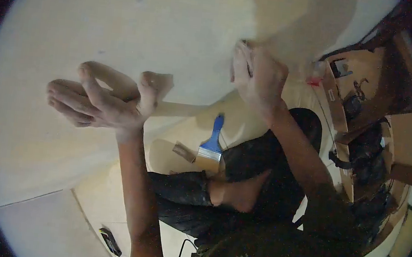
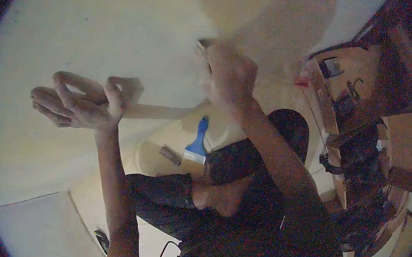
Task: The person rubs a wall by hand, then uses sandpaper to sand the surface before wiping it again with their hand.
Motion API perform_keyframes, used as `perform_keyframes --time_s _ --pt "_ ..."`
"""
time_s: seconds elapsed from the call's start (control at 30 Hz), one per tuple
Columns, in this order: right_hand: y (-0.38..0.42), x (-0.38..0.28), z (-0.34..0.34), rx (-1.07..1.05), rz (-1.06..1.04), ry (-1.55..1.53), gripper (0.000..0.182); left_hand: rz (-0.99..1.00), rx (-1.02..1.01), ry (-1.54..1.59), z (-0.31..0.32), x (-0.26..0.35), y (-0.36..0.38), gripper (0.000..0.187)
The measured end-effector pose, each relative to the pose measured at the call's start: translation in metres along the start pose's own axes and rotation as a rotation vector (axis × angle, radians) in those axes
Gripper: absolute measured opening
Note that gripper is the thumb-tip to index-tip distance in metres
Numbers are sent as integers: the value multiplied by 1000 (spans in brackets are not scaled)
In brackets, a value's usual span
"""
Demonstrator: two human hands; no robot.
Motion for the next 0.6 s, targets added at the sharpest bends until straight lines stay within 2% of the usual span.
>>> perform_keyframes --time_s 0.13,0.23,0.3,0.4,0.5,0.57,0.6 --pt "-33 -11 -12 -48 61 105 14 -22 -35 31 -1 3 3 93" --pt "-14 12 -3 -106 -9 122 11 -16 0 33 2 -1 0 93" --pt "-1 12 -5 -150 -40 140 20 -32 -21 14 3 1 1 94" --pt "-40 -24 -19 50 -173 131 23 -60 -43 5 0 0 3 93" --pt "-37 -17 -23 46 -201 194 19 -66 -26 33 4 1 1 93" --pt "-20 1 -9 -130 -85 141 16 -55 -4 22 3 0 -1 93" --pt "-12 9 -4 -139 -86 140 15 -46 -6 27 1 2 2 94"
Point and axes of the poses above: each hand's wrist, its own y-axis away from the middle knuckle, its own z-axis out of the palm, x = y × z, the point moved 6 cm from there along -y, towards the middle knuckle, and after that the axes turned 1 degree about x, right-handed, at the moved point
